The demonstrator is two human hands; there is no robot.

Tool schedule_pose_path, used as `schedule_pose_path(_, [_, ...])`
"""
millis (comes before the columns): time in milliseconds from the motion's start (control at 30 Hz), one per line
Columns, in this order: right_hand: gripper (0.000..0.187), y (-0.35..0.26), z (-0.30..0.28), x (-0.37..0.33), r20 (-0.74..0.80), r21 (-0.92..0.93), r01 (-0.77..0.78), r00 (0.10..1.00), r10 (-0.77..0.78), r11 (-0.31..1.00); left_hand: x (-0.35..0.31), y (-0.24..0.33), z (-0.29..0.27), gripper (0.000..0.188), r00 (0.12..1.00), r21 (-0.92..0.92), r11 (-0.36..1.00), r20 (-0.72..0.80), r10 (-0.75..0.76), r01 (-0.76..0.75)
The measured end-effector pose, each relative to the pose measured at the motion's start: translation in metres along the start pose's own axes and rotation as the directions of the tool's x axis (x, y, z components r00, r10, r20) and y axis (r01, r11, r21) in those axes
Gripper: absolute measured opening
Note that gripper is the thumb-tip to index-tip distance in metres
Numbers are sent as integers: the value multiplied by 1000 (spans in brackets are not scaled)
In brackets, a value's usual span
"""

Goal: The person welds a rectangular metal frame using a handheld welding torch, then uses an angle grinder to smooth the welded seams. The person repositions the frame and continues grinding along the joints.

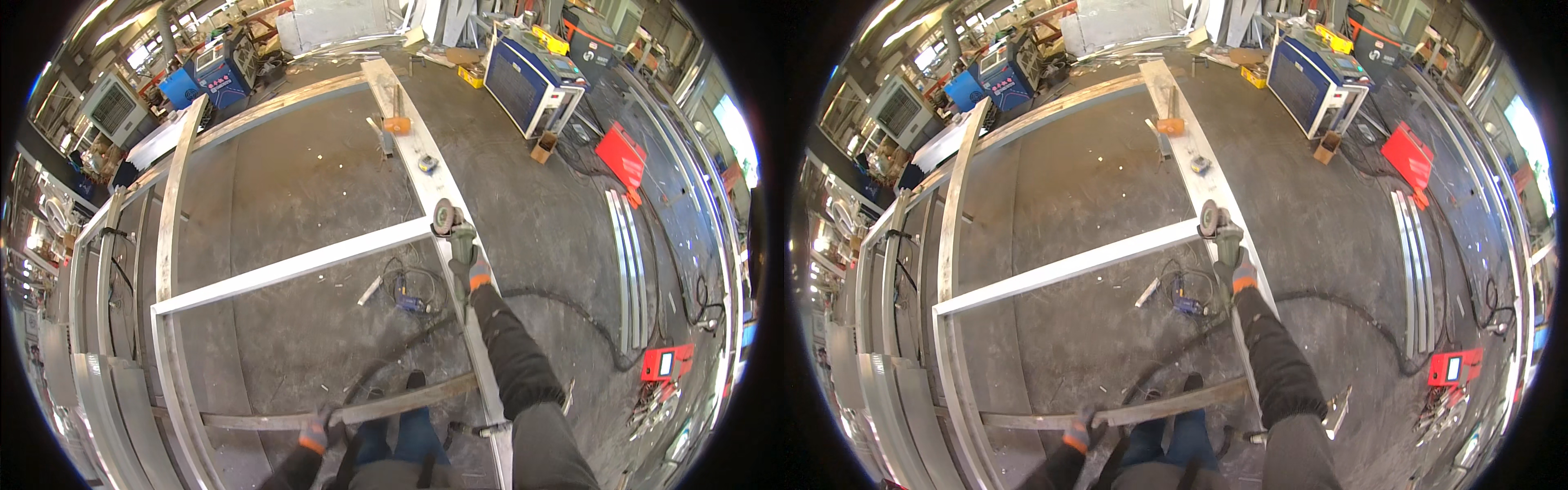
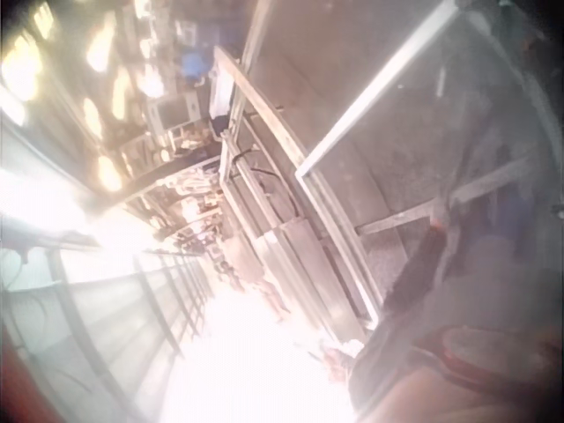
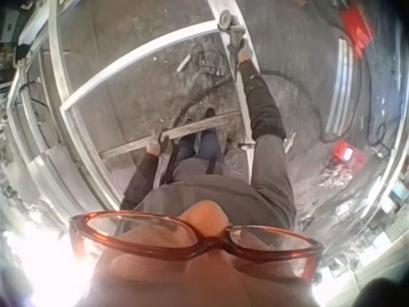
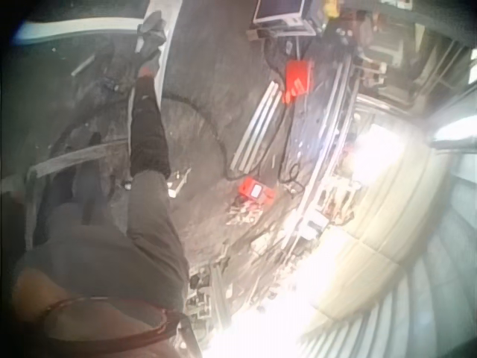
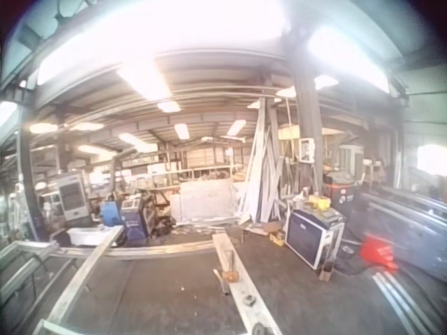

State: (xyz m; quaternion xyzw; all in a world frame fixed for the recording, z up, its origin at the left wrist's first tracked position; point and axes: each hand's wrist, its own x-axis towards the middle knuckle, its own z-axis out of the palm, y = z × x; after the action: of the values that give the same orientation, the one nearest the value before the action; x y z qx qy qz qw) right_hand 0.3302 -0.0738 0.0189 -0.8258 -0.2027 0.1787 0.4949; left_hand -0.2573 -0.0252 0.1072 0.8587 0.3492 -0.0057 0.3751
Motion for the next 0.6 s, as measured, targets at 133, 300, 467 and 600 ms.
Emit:
schedule_pose_path(133, [94,-23,-4,134,159,-620,136,986,-46,773,-122,-54,80,30,970,228,961,-220,-105,156])
schedule_pose_path(300, [63,-44,10,239,359,-757,331,931,-65,564,-237,-92,106,21,750,172,735,-37,-660,656])
schedule_pose_path(467, [54,-41,15,251,360,-781,241,927,101,576,-251,-75,115,21,641,15,641,-40,-766,767])
schedule_pose_path(600, [58,-54,20,233,320,-890,196,911,259,412,-235,-66,123,21,657,-38,658,-32,-753,752])
